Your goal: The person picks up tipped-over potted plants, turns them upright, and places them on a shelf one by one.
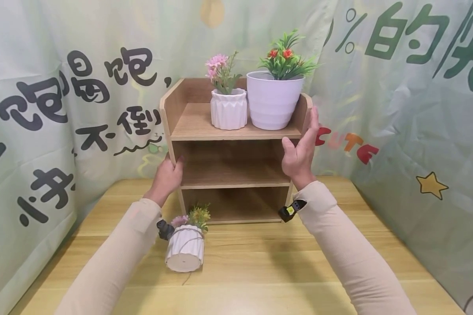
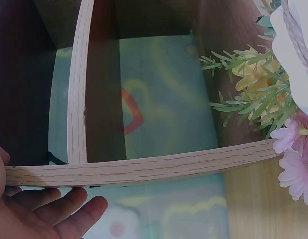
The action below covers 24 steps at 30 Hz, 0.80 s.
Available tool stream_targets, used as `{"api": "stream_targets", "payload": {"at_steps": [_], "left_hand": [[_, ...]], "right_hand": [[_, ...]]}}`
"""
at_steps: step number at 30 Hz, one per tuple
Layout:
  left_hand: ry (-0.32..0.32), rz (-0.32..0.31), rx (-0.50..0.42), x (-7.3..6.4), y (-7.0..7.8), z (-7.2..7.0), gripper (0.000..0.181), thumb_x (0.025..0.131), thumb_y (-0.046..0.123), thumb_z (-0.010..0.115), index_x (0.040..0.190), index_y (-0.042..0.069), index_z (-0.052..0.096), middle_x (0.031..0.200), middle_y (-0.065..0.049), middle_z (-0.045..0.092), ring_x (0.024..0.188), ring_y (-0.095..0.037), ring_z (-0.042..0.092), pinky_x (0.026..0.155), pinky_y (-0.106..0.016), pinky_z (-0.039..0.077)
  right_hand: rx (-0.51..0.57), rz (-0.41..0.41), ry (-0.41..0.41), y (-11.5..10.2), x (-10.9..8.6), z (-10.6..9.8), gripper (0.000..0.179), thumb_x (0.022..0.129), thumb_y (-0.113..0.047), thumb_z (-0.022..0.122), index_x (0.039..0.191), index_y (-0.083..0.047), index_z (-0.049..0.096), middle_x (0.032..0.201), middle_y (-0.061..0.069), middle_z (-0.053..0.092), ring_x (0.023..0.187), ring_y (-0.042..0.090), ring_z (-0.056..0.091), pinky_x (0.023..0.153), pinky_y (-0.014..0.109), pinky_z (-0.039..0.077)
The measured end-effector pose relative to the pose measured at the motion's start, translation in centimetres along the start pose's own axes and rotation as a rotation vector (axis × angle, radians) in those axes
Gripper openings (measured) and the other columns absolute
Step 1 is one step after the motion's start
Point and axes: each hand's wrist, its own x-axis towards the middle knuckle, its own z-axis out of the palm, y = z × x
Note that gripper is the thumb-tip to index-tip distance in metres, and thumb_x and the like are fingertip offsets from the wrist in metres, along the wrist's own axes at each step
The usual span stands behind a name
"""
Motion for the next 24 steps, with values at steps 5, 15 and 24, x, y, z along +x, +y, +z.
{"api": "stream_targets", "payload": {"at_steps": [5,15,24], "left_hand": [[0.0,-0.002,0.011,-0.1,0.0,-0.1,0.038,0.104,0.028,0.039,0.118,-0.007,0.046,0.08,-0.023,0.053,0.084,-0.04,0.055,0.08,-0.053,0.047],[-0.001,-0.003,0.024,-0.1,0.0,0.1,0.04,0.104,0.031,0.039,0.12,-0.005,0.045,0.084,-0.026,0.056,0.087,-0.041,0.056,0.082,-0.054,0.048],[-0.018,-0.017,0.023,-0.2,0.0,-0.2,0.041,0.104,0.033,0.037,0.12,-0.005,0.044,0.087,-0.028,0.057,0.088,-0.042,0.057,0.082,-0.053,0.048]], "right_hand": [[0.1,0.114,0.006,-1.7,0.2,-0.5,0.074,0.082,-0.012,0.048,0.14,0.02,0.015,0.151,0.032,0.022,0.143,0.032,0.021,0.116,0.036,0.015],[0.055,0.376,0.0,2.4,-1.6,-0.2,0.075,0.081,-0.006,0.053,0.149,-0.001,0.02,0.153,0.013,0.032,0.138,0.01,0.031,0.109,0.025,0.028],[-0.176,0.478,-0.13,3.5,-2.5,-0.4,0.054,0.088,-0.009,0.054,0.138,-0.003,0.036,0.118,0.026,0.06,0.107,0.037,0.059,0.093,0.048,0.046]]}}
